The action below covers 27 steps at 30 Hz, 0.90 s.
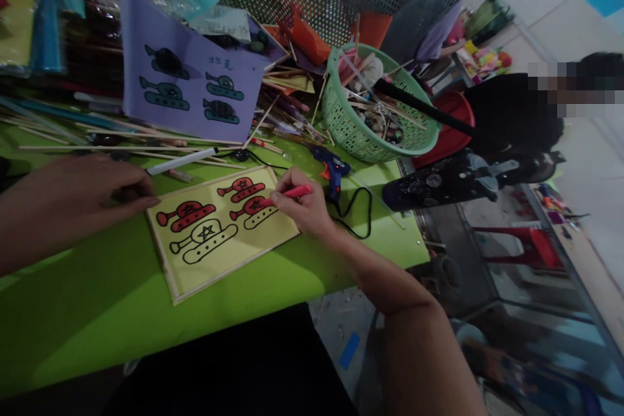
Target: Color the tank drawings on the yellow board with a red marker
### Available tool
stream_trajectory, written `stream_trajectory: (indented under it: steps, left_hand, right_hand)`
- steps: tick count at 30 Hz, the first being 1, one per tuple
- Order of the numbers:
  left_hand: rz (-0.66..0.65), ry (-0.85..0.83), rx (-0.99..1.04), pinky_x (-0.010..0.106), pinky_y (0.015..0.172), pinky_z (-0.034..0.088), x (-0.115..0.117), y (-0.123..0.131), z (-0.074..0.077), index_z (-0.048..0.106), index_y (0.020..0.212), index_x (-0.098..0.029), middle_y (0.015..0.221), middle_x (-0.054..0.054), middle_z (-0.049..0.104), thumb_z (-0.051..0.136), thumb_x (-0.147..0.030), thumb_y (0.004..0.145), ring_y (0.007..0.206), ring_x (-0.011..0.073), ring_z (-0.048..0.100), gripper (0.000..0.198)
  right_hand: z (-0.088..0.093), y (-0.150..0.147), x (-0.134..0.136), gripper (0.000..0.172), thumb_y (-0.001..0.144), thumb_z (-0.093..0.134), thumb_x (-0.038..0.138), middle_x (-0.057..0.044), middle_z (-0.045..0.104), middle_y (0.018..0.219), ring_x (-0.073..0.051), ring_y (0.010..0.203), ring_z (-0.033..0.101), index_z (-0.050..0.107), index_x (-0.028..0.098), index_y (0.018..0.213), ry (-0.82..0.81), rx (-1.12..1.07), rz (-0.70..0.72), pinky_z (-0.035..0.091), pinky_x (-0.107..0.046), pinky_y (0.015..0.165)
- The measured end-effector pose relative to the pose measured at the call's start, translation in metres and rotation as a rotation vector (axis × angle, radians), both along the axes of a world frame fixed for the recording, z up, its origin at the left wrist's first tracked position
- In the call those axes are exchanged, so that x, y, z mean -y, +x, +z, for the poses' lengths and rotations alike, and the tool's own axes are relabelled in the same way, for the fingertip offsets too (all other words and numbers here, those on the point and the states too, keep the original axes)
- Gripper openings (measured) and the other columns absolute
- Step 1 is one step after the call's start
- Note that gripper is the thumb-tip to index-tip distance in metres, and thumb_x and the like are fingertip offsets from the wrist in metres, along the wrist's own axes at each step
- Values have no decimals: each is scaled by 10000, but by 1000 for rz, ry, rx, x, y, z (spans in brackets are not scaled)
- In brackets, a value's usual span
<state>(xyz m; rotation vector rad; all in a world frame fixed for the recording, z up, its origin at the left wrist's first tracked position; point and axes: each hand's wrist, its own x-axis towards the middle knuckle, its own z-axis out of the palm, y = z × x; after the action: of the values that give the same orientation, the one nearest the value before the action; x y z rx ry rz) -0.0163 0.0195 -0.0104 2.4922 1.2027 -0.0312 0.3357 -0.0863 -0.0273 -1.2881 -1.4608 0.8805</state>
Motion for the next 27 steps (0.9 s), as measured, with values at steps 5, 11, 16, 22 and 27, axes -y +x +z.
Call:
stream_trajectory:
  steps: [5, 11, 16, 22, 27]
  left_hand:
    - [-7, 7, 26, 438, 799, 412, -1, -2, -3, 702, 854, -314, 846, 56, 768, 497, -542, 895, 902, 330, 684, 309]
    - [-10, 7, 11, 446, 822, 435, 0, 0, -1, 702, 852, -314, 856, 53, 773, 501, -529, 889, 915, 331, 694, 297]
    - [24, 11, -26, 446, 807, 452, 1, 4, 1, 707, 838, -316, 848, 43, 783, 530, -493, 878, 921, 331, 715, 253]
    - [-5, 15, 22, 433, 768, 420, -1, -1, 0, 716, 837, -309, 829, 56, 789, 501, -517, 901, 898, 329, 702, 307]
    - [-7, 1, 46, 451, 786, 421, -1, 0, 2, 707, 840, -312, 837, 74, 783, 486, -533, 894, 926, 357, 705, 317]
  right_hand:
    - [3, -1, 0, 165, 866, 822, 285, 32, 634, 760, -177, 699, 558, 683, 258, 781, -16, 24, -5, 454, -367, 691]
    - [2, 0, 0, 176, 866, 828, 315, 32, 638, 752, -180, 703, 552, 683, 262, 781, -22, 50, -4, 451, -368, 688]
    - [1, 0, 0, 180, 882, 834, 301, 38, 642, 758, -171, 700, 557, 691, 259, 781, -10, 40, 5, 446, -366, 691]
    - [3, -1, 0, 188, 881, 830, 281, 39, 629, 752, -169, 688, 545, 680, 260, 770, -12, 29, 13, 457, -360, 684]
    - [5, -1, 0, 214, 873, 841, 320, 35, 626, 743, -178, 700, 549, 665, 263, 765, -30, 53, -11, 469, -364, 688]
